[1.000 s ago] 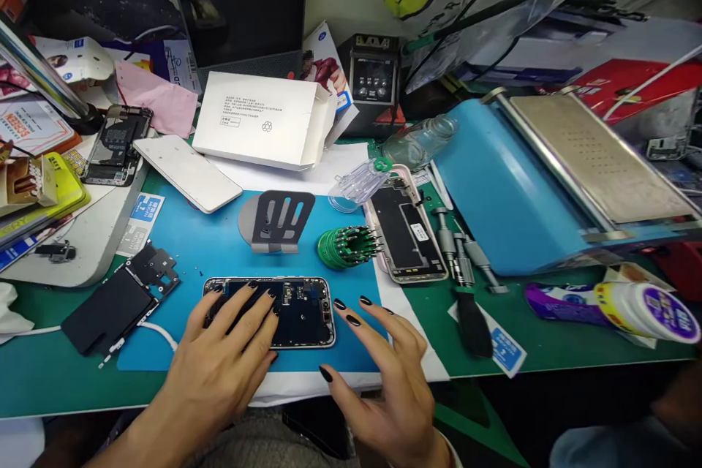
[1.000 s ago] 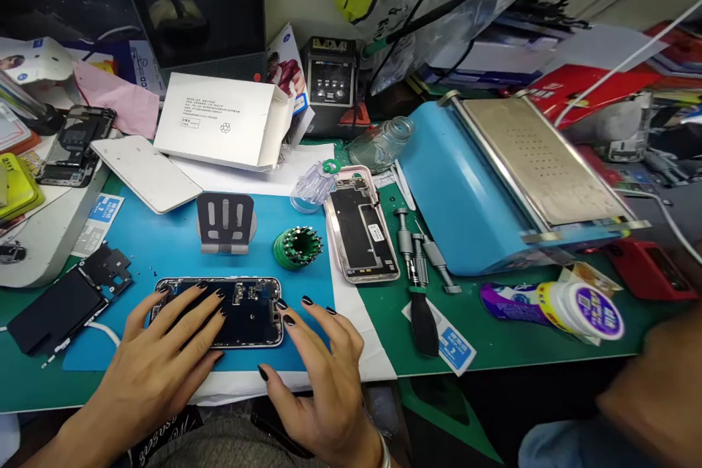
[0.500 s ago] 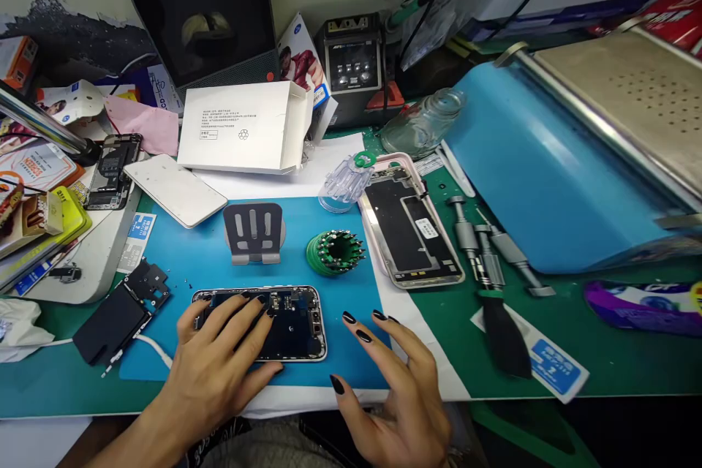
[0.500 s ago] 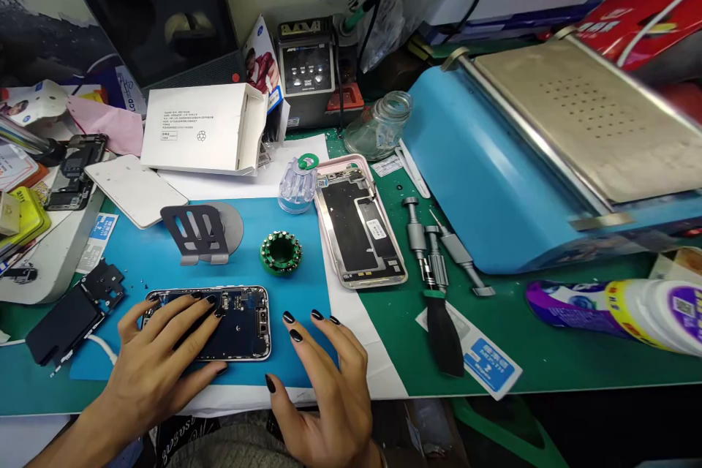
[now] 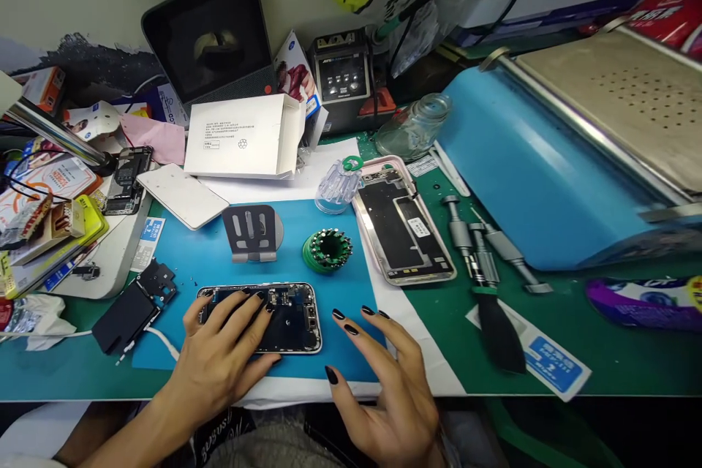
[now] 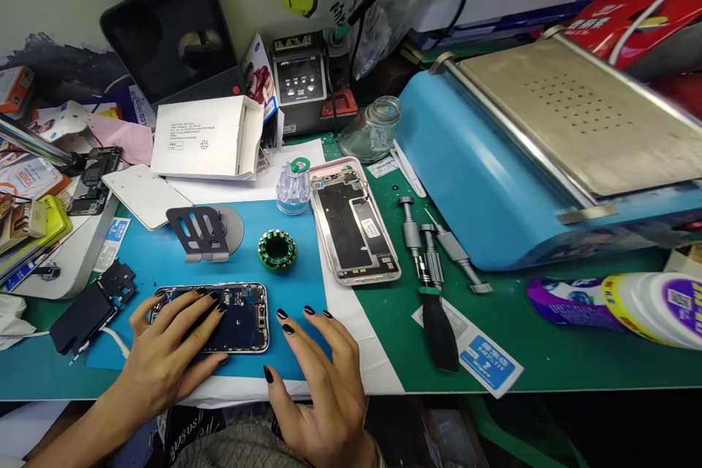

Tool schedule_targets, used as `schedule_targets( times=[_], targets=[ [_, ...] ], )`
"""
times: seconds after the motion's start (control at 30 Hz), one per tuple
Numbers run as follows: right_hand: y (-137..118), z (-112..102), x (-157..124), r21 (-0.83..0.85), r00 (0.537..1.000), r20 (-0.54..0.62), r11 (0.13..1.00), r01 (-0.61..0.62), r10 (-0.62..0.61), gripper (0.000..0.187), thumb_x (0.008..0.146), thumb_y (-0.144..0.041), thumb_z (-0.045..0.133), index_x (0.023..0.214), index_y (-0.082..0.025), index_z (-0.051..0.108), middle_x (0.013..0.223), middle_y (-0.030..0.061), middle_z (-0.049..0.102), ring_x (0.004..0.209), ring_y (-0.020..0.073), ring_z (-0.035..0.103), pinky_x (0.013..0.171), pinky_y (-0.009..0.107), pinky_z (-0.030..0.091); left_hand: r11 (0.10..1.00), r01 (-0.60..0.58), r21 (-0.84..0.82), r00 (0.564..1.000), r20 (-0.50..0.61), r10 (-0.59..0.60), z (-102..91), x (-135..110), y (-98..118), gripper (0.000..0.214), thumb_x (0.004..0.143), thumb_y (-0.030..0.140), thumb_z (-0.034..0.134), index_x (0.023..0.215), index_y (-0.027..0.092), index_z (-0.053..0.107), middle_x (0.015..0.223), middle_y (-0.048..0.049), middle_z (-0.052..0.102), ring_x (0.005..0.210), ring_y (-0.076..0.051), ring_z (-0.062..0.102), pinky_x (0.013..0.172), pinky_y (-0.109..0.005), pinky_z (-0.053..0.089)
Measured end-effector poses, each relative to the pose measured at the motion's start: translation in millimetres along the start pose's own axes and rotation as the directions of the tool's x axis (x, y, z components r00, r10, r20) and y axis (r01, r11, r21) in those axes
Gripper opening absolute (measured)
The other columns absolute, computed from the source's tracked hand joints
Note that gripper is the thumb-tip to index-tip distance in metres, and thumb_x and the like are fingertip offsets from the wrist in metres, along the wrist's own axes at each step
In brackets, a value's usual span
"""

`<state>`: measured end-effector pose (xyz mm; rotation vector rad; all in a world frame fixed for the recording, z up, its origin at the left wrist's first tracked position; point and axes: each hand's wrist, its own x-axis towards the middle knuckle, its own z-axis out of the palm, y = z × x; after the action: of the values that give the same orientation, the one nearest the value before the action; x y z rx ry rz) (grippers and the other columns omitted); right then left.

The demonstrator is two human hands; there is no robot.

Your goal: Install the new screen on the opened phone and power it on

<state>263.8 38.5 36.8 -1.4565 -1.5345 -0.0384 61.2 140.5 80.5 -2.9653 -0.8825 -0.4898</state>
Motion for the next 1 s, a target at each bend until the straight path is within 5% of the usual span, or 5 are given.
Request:
schedule_targets(
  times=[0.3, 0.67, 1.0],
  targets=[
    [-1.7, 5.4, -0.2, -0.032, 0.999, 0.002, 0.999, 0.039, -0.039, 0.042, 0.083, -0.012, 0.065, 0.124, -0.005, 0.057, 0.114, 0.0181, 0.064, 0.116, 0.0344, 0.055, 0.095, 0.053, 0.049, 1.000, -0.001, 0.016, 0.999, 0.047, 0.000, 5.3, 2.5, 6.5, 0.044, 0.099, 0.048, 0.045, 0.129, 0.018, 0.059, 0.140, -0.0079, 0.058, 0.126, -0.028, 0.050, 0.102, -0.043, 0.029],
    [-2.6, 7.4, -2.6, -0.061, 0.999, -0.003, 0.997, 0.040, -0.041, 0.039, 0.085, -0.016, 0.065, 0.123, -0.007, 0.058, 0.113, 0.0180, 0.064, 0.115, 0.0343, 0.057, 0.095, 0.052, 0.050, 0.999, -0.034, -0.005, 0.999, 0.003, 0.034, 10.2, 1.2, 11.3, 0.039, 0.099, 0.035, 0.048, 0.128, 0.011, 0.059, 0.135, -0.0081, 0.061, 0.119, -0.025, 0.054, 0.099, -0.041, 0.034],
    [2.9, 13.6, -16.4, -0.134, 0.997, -0.027, 0.989, 0.066, -0.070, 0.038, 0.088, -0.026, 0.065, 0.122, -0.009, 0.061, 0.116, 0.0198, 0.064, 0.108, 0.0343, 0.063, 0.090, 0.049, 0.053, 0.998, 0.031, -0.063, 0.994, -0.107, -0.038, 17.0, -12.2, 14.4, 0.046, 0.091, 0.044, 0.056, 0.126, 0.014, 0.057, 0.140, -0.0087, 0.056, 0.118, -0.023, 0.057, 0.101, -0.041, 0.039]
  ],
)
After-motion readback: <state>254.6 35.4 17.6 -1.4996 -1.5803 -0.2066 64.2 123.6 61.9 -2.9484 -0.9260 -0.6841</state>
